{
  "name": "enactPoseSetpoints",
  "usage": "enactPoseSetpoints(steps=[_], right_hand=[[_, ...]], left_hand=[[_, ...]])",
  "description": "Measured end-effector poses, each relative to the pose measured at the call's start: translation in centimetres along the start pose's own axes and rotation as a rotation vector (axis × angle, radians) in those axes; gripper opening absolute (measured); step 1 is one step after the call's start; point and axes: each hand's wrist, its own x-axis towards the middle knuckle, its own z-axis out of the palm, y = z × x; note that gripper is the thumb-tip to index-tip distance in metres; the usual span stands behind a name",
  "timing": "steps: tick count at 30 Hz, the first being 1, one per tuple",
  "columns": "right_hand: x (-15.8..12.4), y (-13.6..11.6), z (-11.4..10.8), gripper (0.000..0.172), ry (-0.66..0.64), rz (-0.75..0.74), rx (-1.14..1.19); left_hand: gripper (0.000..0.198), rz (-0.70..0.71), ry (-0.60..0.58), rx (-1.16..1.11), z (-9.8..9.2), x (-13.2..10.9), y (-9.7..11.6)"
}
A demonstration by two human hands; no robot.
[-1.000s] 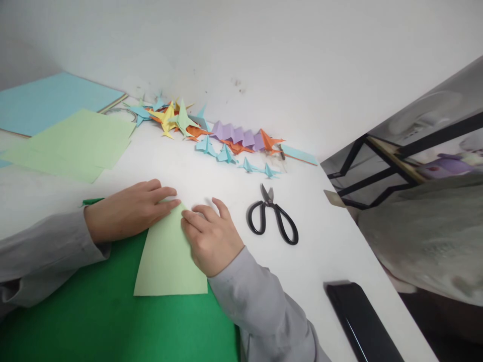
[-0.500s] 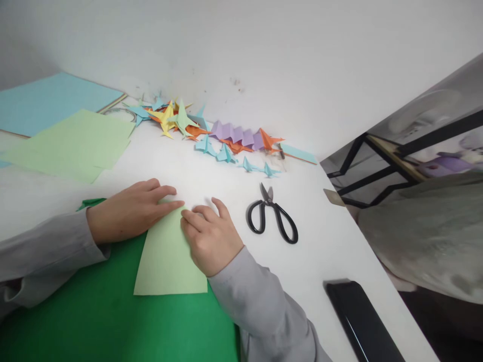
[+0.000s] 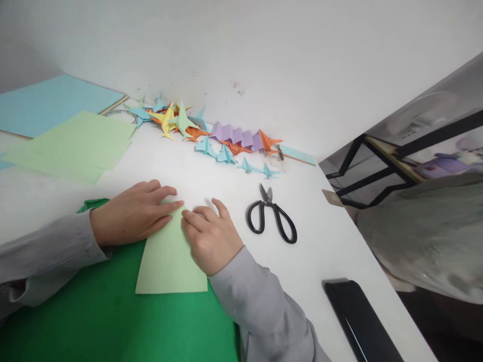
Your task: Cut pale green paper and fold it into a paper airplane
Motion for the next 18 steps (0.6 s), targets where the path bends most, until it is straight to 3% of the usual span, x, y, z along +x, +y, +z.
enactPoseSetpoints(steps=[18], right_hand=[[-0.30, 0.82, 0.37, 0.027, 0.040, -0.034, 0.115]], left_hand=[[0.030, 0.031, 0.011, 0.013, 0.09, 0.02, -0.14]])
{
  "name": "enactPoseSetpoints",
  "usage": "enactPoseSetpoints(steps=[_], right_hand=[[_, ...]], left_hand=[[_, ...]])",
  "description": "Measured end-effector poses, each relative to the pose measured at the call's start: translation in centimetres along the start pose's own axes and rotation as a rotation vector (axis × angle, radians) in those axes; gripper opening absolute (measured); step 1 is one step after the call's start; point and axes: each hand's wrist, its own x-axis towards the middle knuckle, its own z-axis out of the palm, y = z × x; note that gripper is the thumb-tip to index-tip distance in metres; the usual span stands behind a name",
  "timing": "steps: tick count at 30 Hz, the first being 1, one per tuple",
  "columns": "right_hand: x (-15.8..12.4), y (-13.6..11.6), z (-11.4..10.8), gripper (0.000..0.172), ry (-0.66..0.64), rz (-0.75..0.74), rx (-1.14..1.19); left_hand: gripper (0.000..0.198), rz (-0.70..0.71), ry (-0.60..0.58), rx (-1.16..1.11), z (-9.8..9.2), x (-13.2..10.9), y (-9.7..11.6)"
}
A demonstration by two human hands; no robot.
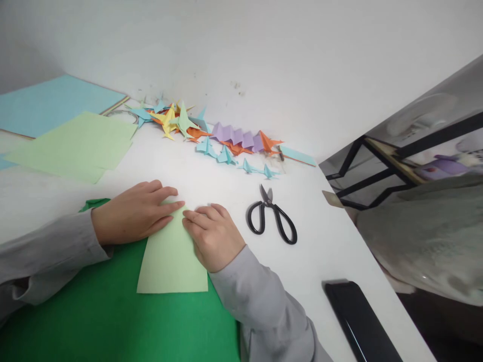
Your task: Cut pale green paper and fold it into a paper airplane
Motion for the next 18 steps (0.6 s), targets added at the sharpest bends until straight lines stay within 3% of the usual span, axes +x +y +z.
enactPoseSetpoints(steps=[18], right_hand=[[-0.19, 0.32, 0.41, 0.032, 0.057, 0.009, 0.121]], left_hand=[[0.031, 0.006, 0.006, 0.002, 0.08, 0.00, -0.06]])
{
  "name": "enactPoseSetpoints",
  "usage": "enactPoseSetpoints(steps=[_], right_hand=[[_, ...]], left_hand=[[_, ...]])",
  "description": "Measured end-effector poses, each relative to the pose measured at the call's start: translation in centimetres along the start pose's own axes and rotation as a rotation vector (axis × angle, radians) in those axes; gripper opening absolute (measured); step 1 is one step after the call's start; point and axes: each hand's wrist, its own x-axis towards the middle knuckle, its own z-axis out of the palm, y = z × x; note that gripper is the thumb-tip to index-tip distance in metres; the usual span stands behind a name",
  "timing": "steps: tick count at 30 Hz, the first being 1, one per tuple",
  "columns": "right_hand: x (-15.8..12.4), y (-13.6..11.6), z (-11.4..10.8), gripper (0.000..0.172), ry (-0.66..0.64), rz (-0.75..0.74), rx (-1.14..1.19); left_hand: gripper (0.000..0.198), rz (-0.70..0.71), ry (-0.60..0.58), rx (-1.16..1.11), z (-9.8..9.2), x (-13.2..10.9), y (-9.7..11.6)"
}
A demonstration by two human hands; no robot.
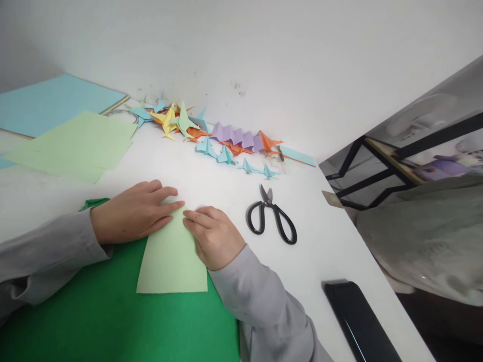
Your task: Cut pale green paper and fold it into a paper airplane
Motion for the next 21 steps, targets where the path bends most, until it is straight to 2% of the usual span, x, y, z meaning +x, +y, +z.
enactPoseSetpoints(steps=[14, 21], right_hand=[[0.2, -0.4, -0.4, 0.029, -0.073, 0.006, -0.112], [0.3, -0.4, -0.4, 0.027, -0.046, 0.005, -0.108]], left_hand=[[0.026, 0.012, 0.018, 0.001, -0.5, -0.1, 0.4], [0.030, 0.095, -0.077, -0.249, -1.3, -0.6, 0.0]])
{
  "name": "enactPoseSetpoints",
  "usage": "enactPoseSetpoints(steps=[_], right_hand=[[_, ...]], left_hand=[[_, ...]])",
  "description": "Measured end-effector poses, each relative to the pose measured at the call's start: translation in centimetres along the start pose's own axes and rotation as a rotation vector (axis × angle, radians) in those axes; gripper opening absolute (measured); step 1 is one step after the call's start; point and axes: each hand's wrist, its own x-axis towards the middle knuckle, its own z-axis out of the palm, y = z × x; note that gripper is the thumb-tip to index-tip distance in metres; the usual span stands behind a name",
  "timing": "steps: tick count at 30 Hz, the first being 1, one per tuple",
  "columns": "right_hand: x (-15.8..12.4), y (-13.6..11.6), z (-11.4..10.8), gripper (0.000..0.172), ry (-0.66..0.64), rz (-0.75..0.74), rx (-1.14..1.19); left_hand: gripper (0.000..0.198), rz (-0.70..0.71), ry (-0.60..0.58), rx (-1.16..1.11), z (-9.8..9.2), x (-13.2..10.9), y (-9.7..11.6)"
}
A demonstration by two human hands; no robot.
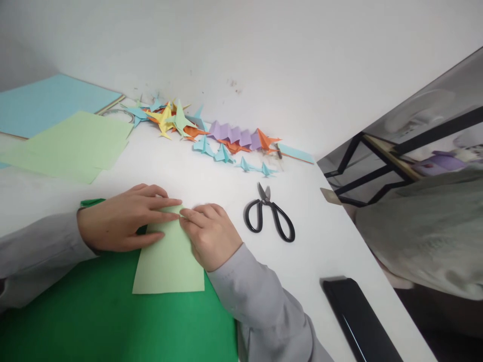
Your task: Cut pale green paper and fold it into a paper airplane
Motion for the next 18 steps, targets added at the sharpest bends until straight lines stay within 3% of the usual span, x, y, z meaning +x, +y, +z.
enactPoseSetpoints(steps=[10, 18], right_hand=[[-0.35, 0.17, 0.82, 0.025, 0.056, 0.113, 0.170], [-0.13, -0.26, 0.82, 0.021, 0.086, 0.224, 0.234]], left_hand=[[0.039, 0.004, -0.045, -0.040, -0.43, -0.10, -0.08], [0.025, -0.001, 0.025, 0.054, -0.30, 0.34, 0.53]])
